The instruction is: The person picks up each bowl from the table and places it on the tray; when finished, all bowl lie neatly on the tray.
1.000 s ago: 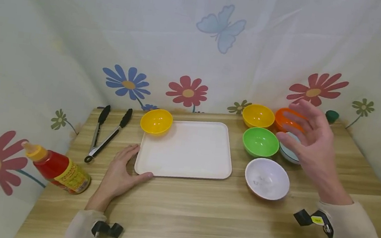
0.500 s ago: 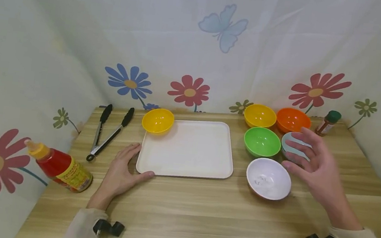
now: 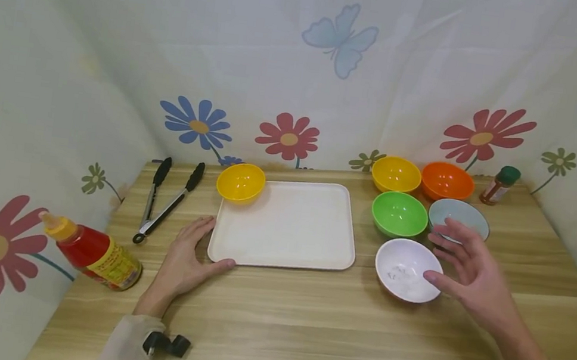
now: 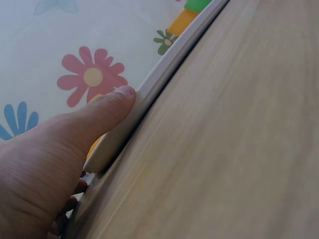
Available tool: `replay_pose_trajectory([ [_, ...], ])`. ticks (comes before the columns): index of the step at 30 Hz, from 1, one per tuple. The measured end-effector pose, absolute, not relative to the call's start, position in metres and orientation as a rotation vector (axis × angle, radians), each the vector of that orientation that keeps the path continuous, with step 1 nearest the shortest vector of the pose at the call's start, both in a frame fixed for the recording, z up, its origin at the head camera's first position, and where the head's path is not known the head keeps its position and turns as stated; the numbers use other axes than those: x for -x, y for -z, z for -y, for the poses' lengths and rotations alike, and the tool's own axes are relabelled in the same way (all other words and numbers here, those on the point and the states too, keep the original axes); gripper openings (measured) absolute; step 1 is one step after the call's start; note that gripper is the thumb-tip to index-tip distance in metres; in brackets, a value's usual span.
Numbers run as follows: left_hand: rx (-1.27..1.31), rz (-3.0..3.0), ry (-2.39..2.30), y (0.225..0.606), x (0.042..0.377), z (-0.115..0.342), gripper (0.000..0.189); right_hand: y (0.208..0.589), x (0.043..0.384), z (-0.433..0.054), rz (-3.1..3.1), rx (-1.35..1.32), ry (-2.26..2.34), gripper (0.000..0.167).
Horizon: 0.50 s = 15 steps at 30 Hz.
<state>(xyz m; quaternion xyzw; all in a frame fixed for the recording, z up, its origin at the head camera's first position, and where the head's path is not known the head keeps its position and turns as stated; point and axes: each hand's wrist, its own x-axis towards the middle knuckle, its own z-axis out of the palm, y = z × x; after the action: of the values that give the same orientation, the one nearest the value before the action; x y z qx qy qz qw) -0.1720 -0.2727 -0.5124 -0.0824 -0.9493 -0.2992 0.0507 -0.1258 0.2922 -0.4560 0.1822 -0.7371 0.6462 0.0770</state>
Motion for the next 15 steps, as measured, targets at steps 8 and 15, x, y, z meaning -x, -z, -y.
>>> replay_pose_trajectory([
  [8,0.245,2.901,0.919,0.512,0.172,0.273,0.118,0.474,0.119,-0.293,2.299,-0.518,-1.917,0.102],
  [15,0.247,2.901,0.927,0.512,0.172,0.273,0.117,0.487,0.116,-0.292,2.373,-0.525,-1.936,0.113],
])
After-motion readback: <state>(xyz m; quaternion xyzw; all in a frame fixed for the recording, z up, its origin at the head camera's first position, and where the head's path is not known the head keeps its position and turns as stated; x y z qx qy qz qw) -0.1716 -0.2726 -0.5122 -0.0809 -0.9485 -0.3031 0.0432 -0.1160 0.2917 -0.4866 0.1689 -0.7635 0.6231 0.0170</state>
